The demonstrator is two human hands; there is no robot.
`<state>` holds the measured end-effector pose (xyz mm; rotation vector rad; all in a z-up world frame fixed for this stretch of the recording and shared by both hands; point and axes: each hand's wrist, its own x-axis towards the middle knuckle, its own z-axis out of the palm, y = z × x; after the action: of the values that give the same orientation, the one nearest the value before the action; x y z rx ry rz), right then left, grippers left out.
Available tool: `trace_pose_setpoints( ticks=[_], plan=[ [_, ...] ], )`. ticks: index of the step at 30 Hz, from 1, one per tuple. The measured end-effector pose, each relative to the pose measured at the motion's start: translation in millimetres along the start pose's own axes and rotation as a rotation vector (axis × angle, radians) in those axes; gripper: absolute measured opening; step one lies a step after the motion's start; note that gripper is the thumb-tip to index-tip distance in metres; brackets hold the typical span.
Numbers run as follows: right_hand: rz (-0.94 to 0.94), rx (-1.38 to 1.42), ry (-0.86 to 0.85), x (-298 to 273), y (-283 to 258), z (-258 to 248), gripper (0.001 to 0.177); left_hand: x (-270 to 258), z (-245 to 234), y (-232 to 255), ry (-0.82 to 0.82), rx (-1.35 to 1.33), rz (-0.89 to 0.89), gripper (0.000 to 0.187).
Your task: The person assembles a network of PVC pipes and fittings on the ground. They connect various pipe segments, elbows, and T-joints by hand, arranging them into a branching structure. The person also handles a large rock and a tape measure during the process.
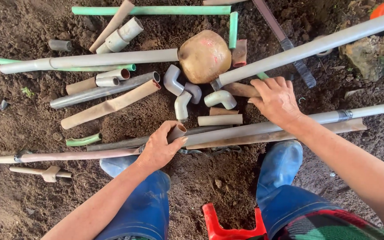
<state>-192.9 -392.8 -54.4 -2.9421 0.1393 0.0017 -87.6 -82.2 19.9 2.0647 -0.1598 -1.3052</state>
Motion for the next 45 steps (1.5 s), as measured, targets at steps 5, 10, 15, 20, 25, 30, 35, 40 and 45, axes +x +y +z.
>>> trace_pose_setpoints(
  ticks=[5,10,15,20,25,30,35,40,45],
  plan=[
    [-0.018,0.049,-0.173,3,-4,7,0.021,4,-2,-3,0.016,0.027,-0.042,0.046],
    [0.481,0.711,-0.461,9,-19,-25,0.027,2,-3,-7,0.002,0.015,-0.057,0.045],
    [0.735,0.827,-0.506,18,-32,-61,0.031,-2,-8,-11,0.002,-0.002,-0.065,0.043],
    [0.423,0.343,-0.454,4,-2,-13,0.041,-3,-15,-15,0.054,-0.040,-0.005,0.041],
    [0.190,0.188,-0.245,10,-20,-23,0.026,-4,-16,-22,0.073,-0.011,-0.043,0.045],
    [-0.040,0.273,-0.052,0,-34,18,0.020,-6,-16,-28,0.099,-0.032,-0.024,0.043],
    [-0.081,0.363,-0.092,-14,-52,20,0.024,-7,-20,-31,0.112,-0.022,-0.019,0.042],
    [-0.083,0.544,-0.269,-44,-79,16,0.016,-9,-24,-25,0.111,-0.045,-0.018,0.040],
    [-0.318,0.419,-0.343,-58,-107,-15,0.017,-6,-19,-31,0.101,-0.023,-0.055,0.042]
  ],
)
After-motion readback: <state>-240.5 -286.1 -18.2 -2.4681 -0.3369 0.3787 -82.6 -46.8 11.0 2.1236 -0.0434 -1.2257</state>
